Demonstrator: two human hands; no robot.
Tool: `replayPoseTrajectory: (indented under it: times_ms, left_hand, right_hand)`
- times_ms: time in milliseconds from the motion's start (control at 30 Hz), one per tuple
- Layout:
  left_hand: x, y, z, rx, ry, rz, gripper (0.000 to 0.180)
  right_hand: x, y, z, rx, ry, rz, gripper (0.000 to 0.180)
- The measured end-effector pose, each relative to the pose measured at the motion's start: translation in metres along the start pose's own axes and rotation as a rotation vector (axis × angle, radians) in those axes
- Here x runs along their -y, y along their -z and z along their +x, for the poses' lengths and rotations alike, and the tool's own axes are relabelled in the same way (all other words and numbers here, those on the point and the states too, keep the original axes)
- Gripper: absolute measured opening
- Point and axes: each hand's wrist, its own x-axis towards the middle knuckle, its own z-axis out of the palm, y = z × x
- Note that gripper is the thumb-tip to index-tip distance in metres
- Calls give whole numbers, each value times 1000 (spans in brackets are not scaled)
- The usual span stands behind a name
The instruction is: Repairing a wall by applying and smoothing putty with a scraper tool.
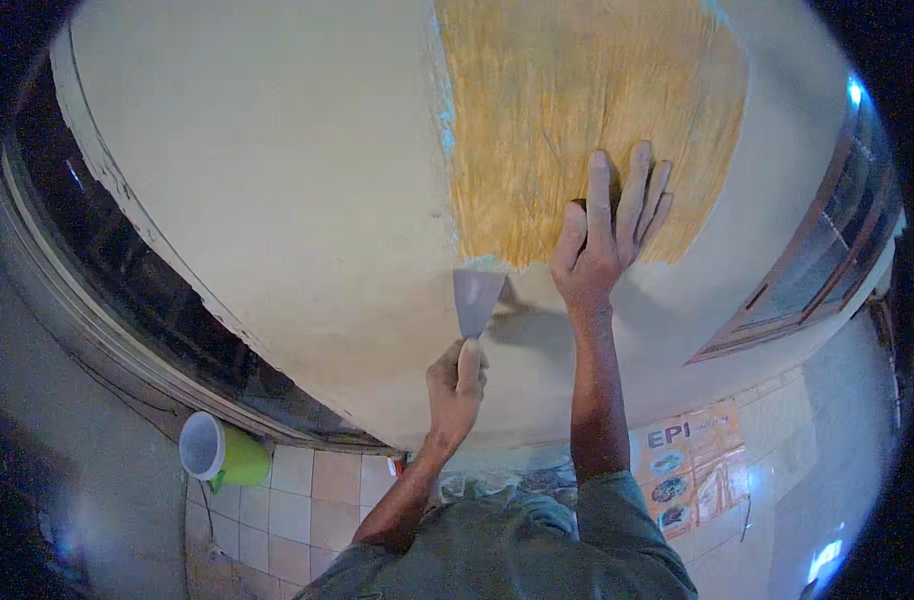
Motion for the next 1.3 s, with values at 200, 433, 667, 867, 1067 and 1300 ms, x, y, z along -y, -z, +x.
replayPoseTrajectory:
  times_ms: [200, 433, 667, 867, 1067, 1300]
  left_hand:
    - [11, 1, 7, -2, -66, 5, 43]
    - [21, 3, -5, -12, -5, 26, 43]
    - [-5, 0, 11, 78, 4, -44, 42]
    - [31, 10, -3, 14, 21, -26, 42]
    - [-46, -5, 29, 47, -52, -82, 41]
    - [-8, 4, 14, 26, -35, -90, 39]
  right_hand:
    - [2, 3, 1, 0, 2, 6, 46]
    - [-1, -2, -1, -19, -18, 28, 45]
    - [0, -1, 1, -26, -14, 40, 45]
    - [2, -1, 0, 18, 22, -30, 47]
    - [-2, 0, 0, -18, -17, 16, 47]
    - [5, 0, 1, 2, 14, -26, 47]
